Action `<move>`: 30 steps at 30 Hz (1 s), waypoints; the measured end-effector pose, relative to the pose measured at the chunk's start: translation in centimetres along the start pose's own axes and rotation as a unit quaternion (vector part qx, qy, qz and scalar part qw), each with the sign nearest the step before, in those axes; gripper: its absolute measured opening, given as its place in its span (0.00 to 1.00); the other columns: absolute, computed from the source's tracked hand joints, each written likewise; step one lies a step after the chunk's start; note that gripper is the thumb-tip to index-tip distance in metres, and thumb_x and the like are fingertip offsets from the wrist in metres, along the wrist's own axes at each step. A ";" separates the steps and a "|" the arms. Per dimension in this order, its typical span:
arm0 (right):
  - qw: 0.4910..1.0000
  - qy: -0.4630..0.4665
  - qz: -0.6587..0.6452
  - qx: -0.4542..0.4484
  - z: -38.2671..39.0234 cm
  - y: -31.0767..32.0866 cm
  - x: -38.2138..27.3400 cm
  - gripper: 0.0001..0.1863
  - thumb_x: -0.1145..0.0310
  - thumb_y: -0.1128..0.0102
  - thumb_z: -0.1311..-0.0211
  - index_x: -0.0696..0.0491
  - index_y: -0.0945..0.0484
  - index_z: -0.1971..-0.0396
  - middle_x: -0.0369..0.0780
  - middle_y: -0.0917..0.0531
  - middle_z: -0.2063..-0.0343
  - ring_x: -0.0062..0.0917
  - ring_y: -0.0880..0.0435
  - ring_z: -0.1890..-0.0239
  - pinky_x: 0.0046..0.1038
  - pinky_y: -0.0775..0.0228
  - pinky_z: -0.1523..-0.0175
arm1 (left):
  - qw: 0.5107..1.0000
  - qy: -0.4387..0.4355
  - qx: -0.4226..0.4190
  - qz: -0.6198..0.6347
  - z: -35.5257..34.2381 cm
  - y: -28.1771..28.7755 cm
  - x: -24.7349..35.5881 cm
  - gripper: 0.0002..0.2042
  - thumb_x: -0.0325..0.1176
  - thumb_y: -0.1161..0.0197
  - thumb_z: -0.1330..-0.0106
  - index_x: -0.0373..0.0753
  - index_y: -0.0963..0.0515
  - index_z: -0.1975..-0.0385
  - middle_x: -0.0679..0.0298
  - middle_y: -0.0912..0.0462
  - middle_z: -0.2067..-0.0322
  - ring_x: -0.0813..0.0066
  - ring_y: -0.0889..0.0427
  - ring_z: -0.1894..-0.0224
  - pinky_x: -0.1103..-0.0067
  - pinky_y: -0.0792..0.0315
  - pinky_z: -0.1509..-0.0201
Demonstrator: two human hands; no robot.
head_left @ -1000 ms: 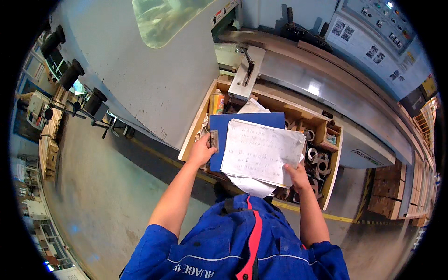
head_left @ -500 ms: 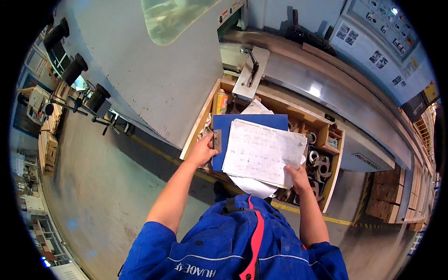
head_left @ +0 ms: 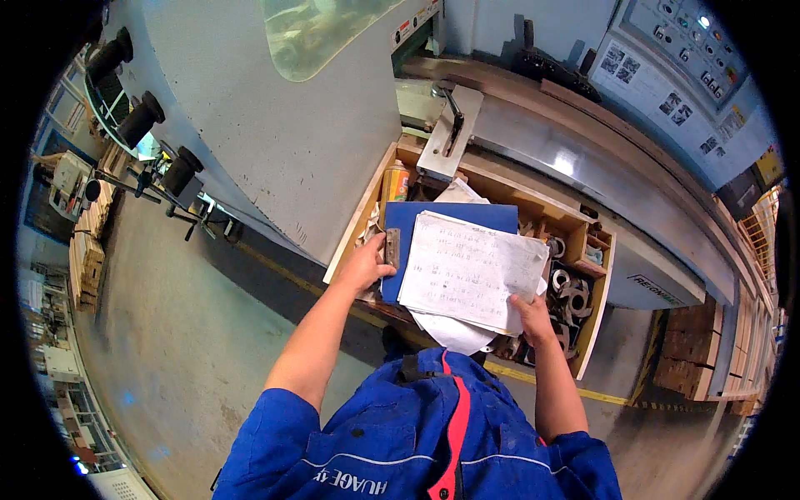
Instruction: The person uses a dial indicator to measure a component on a large industrial machine. They then retrieve a document from a nearby storage area and place it on the machine. Finally, they use a T-handle wrench to turn a lever on the machine's side.
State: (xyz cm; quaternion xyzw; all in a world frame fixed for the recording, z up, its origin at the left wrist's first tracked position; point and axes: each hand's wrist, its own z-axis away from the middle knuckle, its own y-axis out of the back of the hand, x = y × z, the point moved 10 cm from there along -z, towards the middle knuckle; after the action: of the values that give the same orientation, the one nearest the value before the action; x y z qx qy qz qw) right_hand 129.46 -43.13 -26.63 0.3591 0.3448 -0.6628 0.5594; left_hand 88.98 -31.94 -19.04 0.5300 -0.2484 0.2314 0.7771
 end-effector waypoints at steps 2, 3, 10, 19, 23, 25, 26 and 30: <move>1.000 0.001 0.001 0.003 0.1 0.1 0.3 0.22 0.67 0.33 0.34 0.61 0.22 0.44 0.40 0.14 0.52 0.28 0.16 0.53 0.33 0.25 0.45 | 1.000 -0.001 -0.020 0.011 0.2 -0.1 -0.2 0.41 0.39 0.24 0.42 0.38 0.35 0.28 0.58 0.15 0.67 0.62 0.16 0.63 0.70 0.23 0.54; 1.000 0.001 0.001 0.002 -0.1 0.2 0.4 0.22 0.67 0.33 0.34 0.61 0.22 0.44 0.40 0.14 0.52 0.29 0.16 0.53 0.33 0.25 0.44 | 0.999 -0.005 -0.031 0.014 0.1 -0.1 -0.3 0.39 0.41 0.25 0.40 0.39 0.35 0.28 0.58 0.15 0.67 0.61 0.15 0.63 0.69 0.23 0.54; 0.998 0.007 -0.049 -0.028 0.1 -0.2 -0.1 0.23 0.67 0.32 0.34 0.60 0.23 0.43 0.40 0.15 0.51 0.28 0.16 0.51 0.32 0.24 0.45 | 0.977 -0.076 0.180 0.082 -1.3 4.1 -0.9 0.23 0.46 0.37 0.29 0.37 0.21 0.41 0.46 0.15 0.50 0.53 0.15 0.50 0.67 0.24 0.44; 0.993 -0.016 -0.094 -0.063 -0.7 -1.5 -0.3 0.23 0.65 0.30 0.36 0.59 0.23 0.44 0.40 0.15 0.52 0.29 0.15 0.52 0.33 0.23 0.45 | 0.971 -0.023 0.181 0.153 -6.0 1.3 -3.2 0.14 0.39 0.36 0.28 0.32 0.15 0.63 0.65 0.18 0.78 0.77 0.22 0.79 0.76 0.28 0.73; 0.997 -0.029 -0.051 -0.051 -1.3 -1.8 -0.3 0.25 0.63 0.28 0.36 0.59 0.23 0.44 0.40 0.14 0.53 0.29 0.15 0.54 0.33 0.22 0.47 | 0.975 0.033 0.147 0.164 -6.1 1.3 -3.2 0.15 0.41 0.35 0.29 0.33 0.14 0.62 0.60 0.16 0.75 0.71 0.19 0.75 0.73 0.25 0.68; 0.997 -0.030 -0.033 -0.055 -1.6 -1.9 -0.5 0.25 0.62 0.27 0.36 0.60 0.23 0.45 0.40 0.14 0.54 0.29 0.14 0.55 0.33 0.21 0.48 | 0.973 0.082 0.109 0.187 -5.6 1.2 -2.9 0.17 0.45 0.36 0.30 0.34 0.14 0.60 0.52 0.12 0.69 0.59 0.12 0.65 0.67 0.22 0.57; 0.997 -0.025 -0.043 -0.058 -1.7 -2.0 -0.7 0.25 0.62 0.27 0.36 0.60 0.23 0.45 0.40 0.14 0.55 0.28 0.14 0.55 0.33 0.21 0.48 | 0.973 0.073 0.119 0.182 -5.8 1.3 -3.3 0.17 0.45 0.36 0.30 0.34 0.14 0.60 0.52 0.12 0.70 0.61 0.13 0.67 0.68 0.22 0.58; 0.996 -0.029 -0.053 -0.067 -2.1 -2.2 -0.5 0.24 0.62 0.28 0.36 0.60 0.22 0.46 0.40 0.14 0.55 0.28 0.14 0.56 0.33 0.20 0.49 | 0.968 0.077 0.120 0.206 -6.8 0.7 -5.1 0.16 0.43 0.35 0.30 0.33 0.14 0.60 0.55 0.13 0.73 0.69 0.15 0.74 0.70 0.23 0.66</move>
State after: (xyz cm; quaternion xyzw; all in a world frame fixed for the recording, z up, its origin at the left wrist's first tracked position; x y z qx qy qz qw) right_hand 127.54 -40.82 -27.13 0.2827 0.3903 -0.6772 0.5560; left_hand 85.52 -25.84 -23.88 0.5375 -0.2618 0.4546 0.6602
